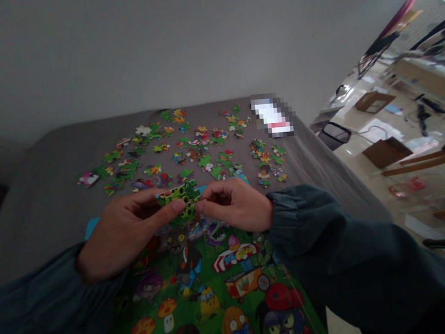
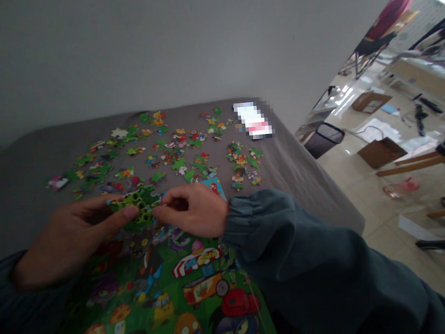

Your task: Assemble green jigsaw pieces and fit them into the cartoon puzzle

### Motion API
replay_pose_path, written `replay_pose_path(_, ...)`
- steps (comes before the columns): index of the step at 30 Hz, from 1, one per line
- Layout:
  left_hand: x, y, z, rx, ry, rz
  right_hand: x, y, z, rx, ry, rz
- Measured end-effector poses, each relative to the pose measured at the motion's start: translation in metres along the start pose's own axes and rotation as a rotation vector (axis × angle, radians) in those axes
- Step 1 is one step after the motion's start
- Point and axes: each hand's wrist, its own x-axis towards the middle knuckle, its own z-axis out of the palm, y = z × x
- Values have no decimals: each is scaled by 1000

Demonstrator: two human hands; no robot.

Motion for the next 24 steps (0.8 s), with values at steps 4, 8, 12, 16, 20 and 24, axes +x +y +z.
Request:
replay_pose_path(4, 0, -2, 1, -49, 2, 73, 0, 1, 0, 19, 9, -4)
replay_pose_path(8, 1, -4, 1, -67, -10, 97, 1, 0, 0, 39, 19, -12)
replay_pose_path(12, 1, -5, -1, -85, -11, 92, 1, 0, 0, 37, 22, -18)
replay_pose_path(16, 1, -7, -2, -47, 24, 73, 0, 0, 0, 36, 33, -24)
replay_pose_path(20, 1, -9, -3, -16, 59, 83, 1, 1, 0, 90, 34, -35)
replay_pose_path(24, 1, -8, -2, -30, 55, 40, 3, 3, 0, 219, 39, -76)
